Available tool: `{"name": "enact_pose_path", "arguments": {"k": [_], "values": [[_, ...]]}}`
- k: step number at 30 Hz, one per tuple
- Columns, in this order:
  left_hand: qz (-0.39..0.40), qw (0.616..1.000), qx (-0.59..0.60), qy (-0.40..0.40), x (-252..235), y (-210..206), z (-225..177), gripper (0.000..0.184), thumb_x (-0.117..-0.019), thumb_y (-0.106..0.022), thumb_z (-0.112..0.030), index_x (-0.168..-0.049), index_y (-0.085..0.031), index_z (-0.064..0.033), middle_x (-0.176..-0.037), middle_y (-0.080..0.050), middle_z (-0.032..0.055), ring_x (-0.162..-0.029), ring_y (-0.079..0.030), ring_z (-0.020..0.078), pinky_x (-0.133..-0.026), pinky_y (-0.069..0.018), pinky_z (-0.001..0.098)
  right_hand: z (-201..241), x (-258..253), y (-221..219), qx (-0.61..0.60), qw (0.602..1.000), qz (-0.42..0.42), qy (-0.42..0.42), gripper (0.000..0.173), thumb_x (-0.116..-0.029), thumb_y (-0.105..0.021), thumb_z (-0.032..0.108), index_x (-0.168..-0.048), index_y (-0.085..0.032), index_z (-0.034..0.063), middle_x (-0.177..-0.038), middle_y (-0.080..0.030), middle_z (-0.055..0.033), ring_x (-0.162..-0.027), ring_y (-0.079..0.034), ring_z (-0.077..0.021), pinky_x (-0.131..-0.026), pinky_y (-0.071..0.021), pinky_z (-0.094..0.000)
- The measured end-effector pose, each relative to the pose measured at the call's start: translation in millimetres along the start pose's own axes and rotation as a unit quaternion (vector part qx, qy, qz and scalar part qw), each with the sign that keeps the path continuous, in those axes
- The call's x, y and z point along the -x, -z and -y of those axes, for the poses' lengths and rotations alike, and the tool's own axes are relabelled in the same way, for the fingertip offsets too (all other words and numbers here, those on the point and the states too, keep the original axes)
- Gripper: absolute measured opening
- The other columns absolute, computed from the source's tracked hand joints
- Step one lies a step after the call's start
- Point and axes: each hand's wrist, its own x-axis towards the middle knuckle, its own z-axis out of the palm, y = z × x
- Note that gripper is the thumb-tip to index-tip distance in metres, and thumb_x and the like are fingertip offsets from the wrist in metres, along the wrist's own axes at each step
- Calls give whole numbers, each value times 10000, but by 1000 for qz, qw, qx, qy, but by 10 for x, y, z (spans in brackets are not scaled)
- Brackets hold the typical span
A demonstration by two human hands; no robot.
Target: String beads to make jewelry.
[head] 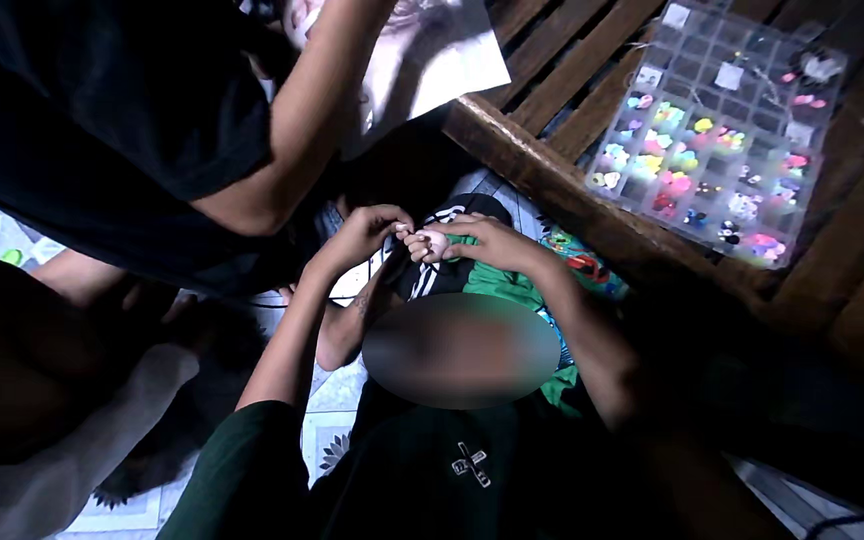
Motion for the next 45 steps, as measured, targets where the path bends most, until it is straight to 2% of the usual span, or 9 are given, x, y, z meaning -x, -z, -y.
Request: {"name": "enact_pose_path", "arguments": {"k": [3, 7, 14, 21, 24, 31, 38, 43, 45], "values": [[-13, 1000, 23, 0, 2, -26, 6, 167, -986, -498, 77, -1007, -655, 132, -969, -676, 118, -929, -621, 44, -910, -506, 221, 62, -38, 15, 9, 999, 21, -33, 452, -1005, -660, 344, -1442, -619, 237, -1377, -637, -153, -1330, -532, -405, -1071, -346, -716], [-54, 996, -65, 28, 9, -39, -54, 177, -998, -537, 19, -1009, -705, 73, -975, -714, 140, -953, -666, 136, -938, -511, 319, 95, -73, 39, 15, 998, 48, -45, 478, -1001, -659, 381, -1451, -611, 225, -1431, -609, -147, -1361, -519, -399, -1095, -323, -721], [-11, 999, -36, -20, -83, 10, 31, 140, -980, -563, 36, -978, -702, 47, -981, -697, 108, -925, -658, 97, -899, -537, 272, 129, -66, 56, 39, 994, 75, -69, 407, -1031, -613, 385, -1395, -657, 208, -1356, -669, -103, -1269, -613, -327, -1062, -407, -665], [-13, 999, -43, -27, -137, 7, 53, 137, -977, -574, 24, -977, -710, 39, -959, -701, 100, -901, -661, 95, -883, -540, 271, 177, -116, 104, 43, 985, 116, -122, 418, -1038, -577, 452, -1368, -673, 213, -1270, -699, -139, -1217, -635, -339, -1029, -451, -632], [-17, 999, -36, -19, -141, 12, 69, 139, -983, -569, 24, -992, -707, 40, -966, -703, 97, -899, -659, 85, -879, -541, 270, 154, -95, 80, 38, 991, 93, -85, 499, -1031, -603, 421, -1459, -591, 166, -1400, -628, -148, -1312, -577, -342, -1096, -409, -615], [-16, 1000, -8, 1, -150, -31, 36, 133, -1002, -562, 10, -1020, -689, 43, -953, -695, 76, -876, -645, 45, -871, -534, 233, 172, 9, -120, -41, 995, -92, 8, 579, -947, -728, 401, -1393, -615, 49, -1324, -651, -162, -1208, -637, -275, -1050, -500, -476], [-11, 1000, -19, -6, -129, -18, 45, 139, -997, -557, 17, -1031, -688, 47, -941, -696, 72, -875, -647, 38, -876, -534, 229, 234, 4, -251, 77, 982, -143, 95, 339, -1045, -534, 166, -1294, -670, -20, -1236, -696, -188, -1150, -678, -322, -1017, -529, -456], [-26, 1000, -7, -1, -102, -32, 29, 134, -998, -560, 11, -1029, -687, 40, -943, -700, 59, -875, -647, 25, -874, -536, 222, 318, -4, -192, -17, 996, -85, 4, 350, -1080, -478, 150, -1340, -628, -31, -1259, -681, -211, -1177, -660, -314, -1054, -494, -450], [-30, 1000, 0, 1, -99, -38, 25, 135, -998, -557, 18, -1023, -687, 43, -942, -699, 61, -876, -647, 26, -878, -535, 224, 345, -30, -120, -56, 997, -36, -37, 345, -1096, -451, 159, -1320, -640, -25, -1182, -704, -200, -1105, -676, -282, -1010, -510, -442]]}}
